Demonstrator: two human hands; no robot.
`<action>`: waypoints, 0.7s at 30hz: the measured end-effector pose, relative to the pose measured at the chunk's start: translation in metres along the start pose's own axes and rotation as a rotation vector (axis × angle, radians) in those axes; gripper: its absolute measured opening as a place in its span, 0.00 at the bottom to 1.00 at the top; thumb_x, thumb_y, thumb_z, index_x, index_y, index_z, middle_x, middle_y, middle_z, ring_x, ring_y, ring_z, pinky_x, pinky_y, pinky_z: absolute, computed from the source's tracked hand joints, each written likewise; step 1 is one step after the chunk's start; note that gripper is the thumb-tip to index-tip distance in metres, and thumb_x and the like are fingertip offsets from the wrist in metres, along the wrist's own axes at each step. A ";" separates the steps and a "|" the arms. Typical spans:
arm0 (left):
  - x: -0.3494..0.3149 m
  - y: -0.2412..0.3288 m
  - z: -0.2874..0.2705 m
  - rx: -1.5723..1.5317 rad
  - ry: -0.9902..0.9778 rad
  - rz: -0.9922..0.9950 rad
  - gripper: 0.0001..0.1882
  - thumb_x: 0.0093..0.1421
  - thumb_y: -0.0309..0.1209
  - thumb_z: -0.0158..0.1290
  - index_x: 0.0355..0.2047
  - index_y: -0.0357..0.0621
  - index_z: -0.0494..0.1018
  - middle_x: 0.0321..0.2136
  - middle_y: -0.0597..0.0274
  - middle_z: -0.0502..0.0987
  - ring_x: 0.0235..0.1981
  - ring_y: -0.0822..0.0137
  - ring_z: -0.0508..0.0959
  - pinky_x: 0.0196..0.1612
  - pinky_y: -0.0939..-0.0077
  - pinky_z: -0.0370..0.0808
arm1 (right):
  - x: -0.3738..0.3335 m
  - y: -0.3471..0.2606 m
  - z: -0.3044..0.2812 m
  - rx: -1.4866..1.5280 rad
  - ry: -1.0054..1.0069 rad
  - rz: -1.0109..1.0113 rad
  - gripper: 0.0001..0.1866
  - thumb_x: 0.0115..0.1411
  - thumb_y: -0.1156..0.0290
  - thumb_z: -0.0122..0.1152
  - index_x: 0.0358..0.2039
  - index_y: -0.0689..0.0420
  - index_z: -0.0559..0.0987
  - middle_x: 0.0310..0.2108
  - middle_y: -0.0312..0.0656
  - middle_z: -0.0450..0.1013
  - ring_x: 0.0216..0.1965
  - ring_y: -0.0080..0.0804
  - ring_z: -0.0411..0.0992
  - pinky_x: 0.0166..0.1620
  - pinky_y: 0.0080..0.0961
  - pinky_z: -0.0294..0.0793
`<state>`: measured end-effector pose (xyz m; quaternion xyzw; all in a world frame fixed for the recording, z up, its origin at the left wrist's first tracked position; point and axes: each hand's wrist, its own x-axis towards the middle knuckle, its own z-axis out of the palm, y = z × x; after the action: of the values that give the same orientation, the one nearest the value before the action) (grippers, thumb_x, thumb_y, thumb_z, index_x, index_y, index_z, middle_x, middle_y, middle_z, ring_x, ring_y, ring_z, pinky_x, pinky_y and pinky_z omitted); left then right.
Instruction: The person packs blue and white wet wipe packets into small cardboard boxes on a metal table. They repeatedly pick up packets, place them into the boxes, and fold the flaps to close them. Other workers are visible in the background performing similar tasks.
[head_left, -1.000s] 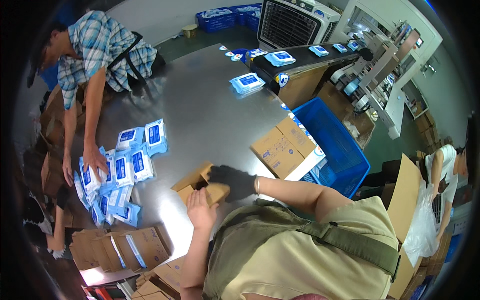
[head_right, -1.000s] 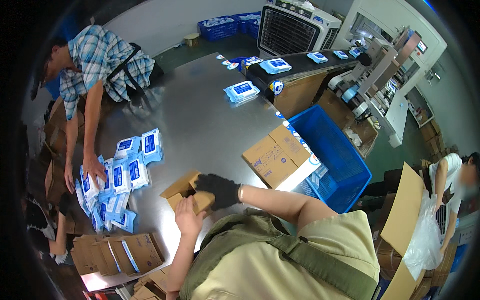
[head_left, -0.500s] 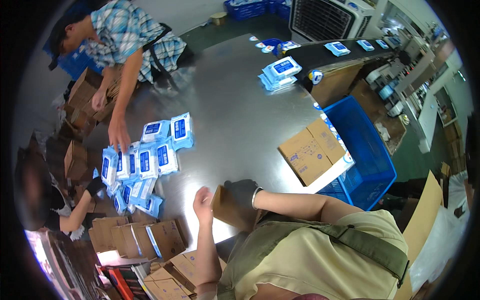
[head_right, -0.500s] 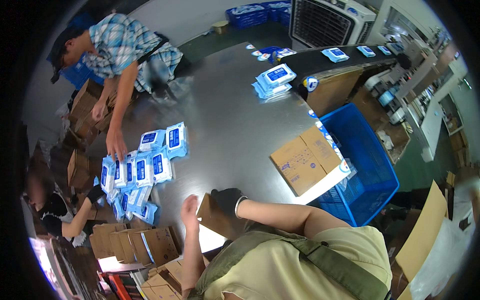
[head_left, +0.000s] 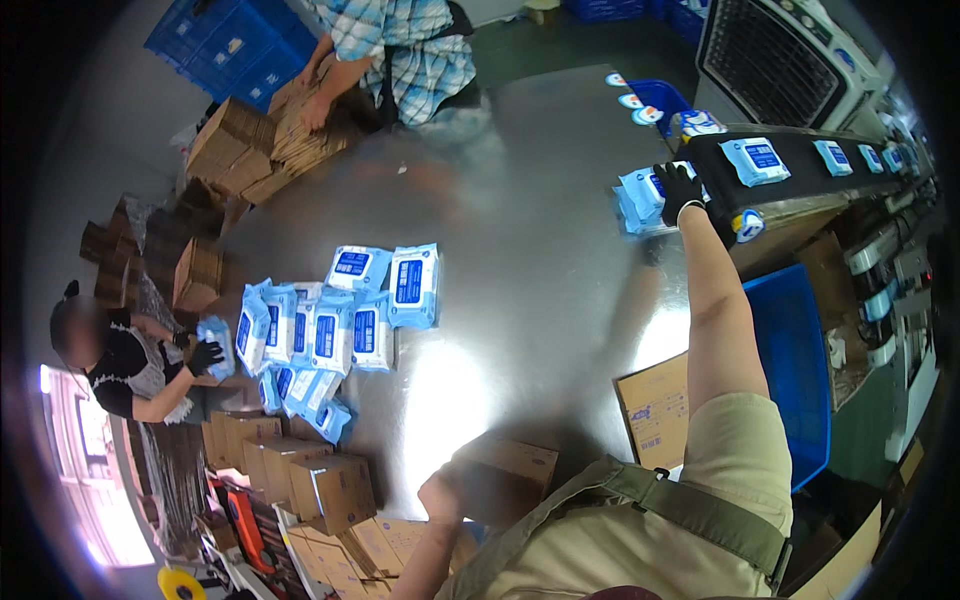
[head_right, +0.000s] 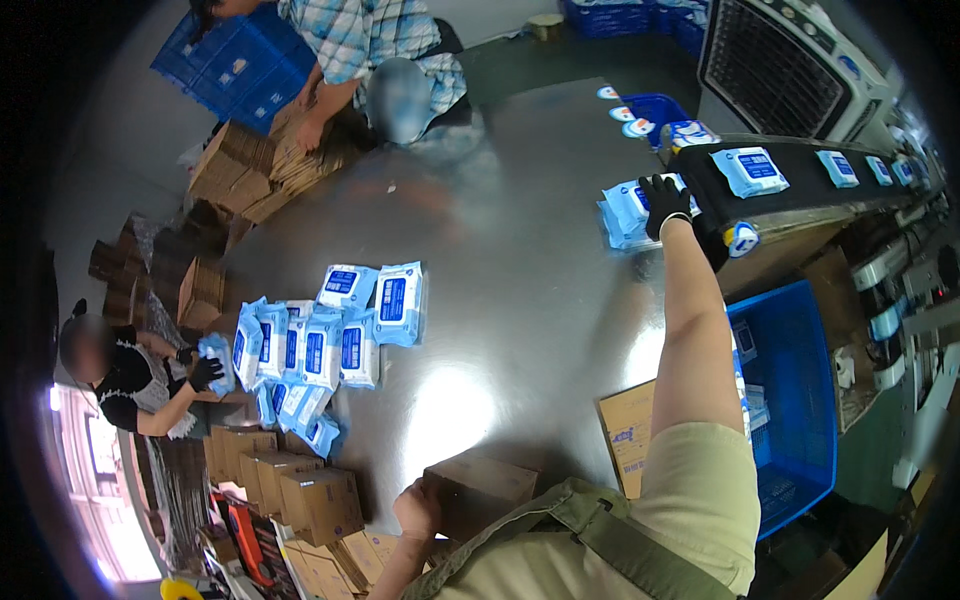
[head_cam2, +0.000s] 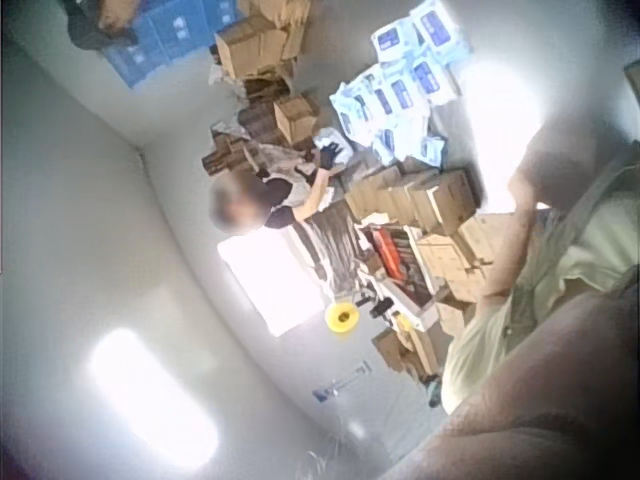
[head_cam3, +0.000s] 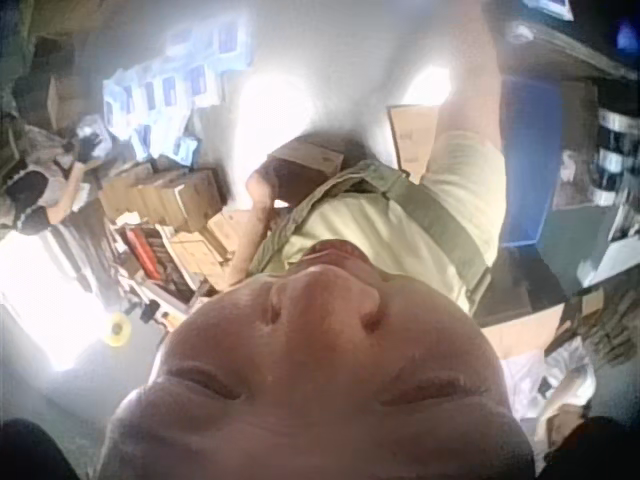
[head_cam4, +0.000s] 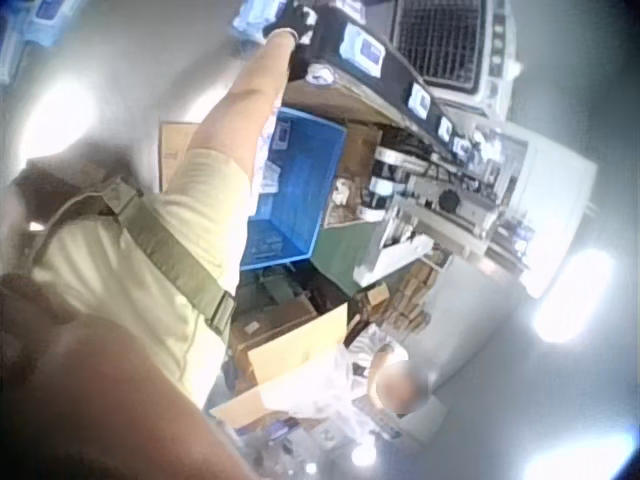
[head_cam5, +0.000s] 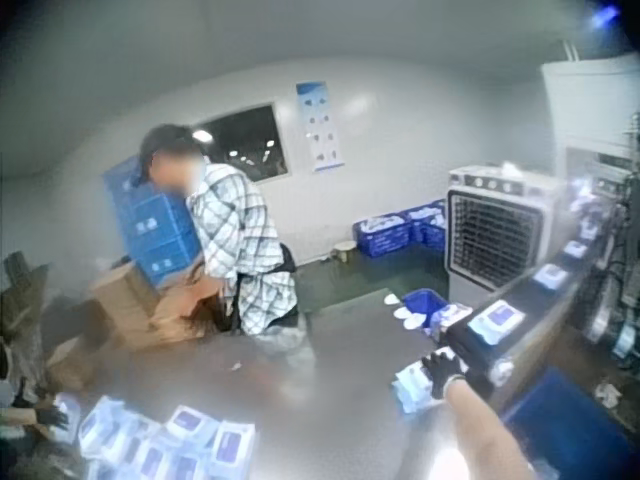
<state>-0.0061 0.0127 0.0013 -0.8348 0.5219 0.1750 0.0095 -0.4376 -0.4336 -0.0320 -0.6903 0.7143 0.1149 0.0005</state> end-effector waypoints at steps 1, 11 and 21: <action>-0.003 0.003 0.001 -0.004 -0.034 -0.008 0.15 0.57 0.39 0.47 0.27 0.41 0.75 0.23 0.45 0.76 0.27 0.44 0.76 0.32 0.55 0.72 | 0.000 -0.005 0.002 -0.024 -0.019 0.011 0.44 0.46 0.71 0.54 0.64 0.40 0.50 0.65 0.38 0.46 0.66 0.39 0.43 0.61 0.56 0.44; 0.027 -0.006 -0.033 0.273 -0.101 -0.024 0.11 0.59 0.37 0.43 0.29 0.47 0.73 0.26 0.54 0.77 0.29 0.54 0.78 0.31 0.59 0.74 | -0.238 -0.145 0.058 0.151 0.297 -0.555 0.32 0.49 0.71 0.54 0.58 0.48 0.62 0.57 0.55 0.57 0.57 0.54 0.56 0.53 0.60 0.53; 0.018 -0.037 -0.016 0.155 -0.030 -0.142 0.12 0.57 0.40 0.46 0.31 0.46 0.72 0.28 0.52 0.77 0.31 0.51 0.77 0.32 0.56 0.73 | -0.125 -0.216 -0.026 0.564 -0.422 -0.780 0.60 0.25 0.51 0.72 0.61 0.52 0.55 0.48 0.51 0.68 0.51 0.49 0.66 0.54 0.37 0.67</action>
<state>0.0376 0.0105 0.0044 -0.8637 0.4733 0.1453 0.0942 -0.2144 -0.3195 -0.0223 -0.8399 0.3916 0.0460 0.3730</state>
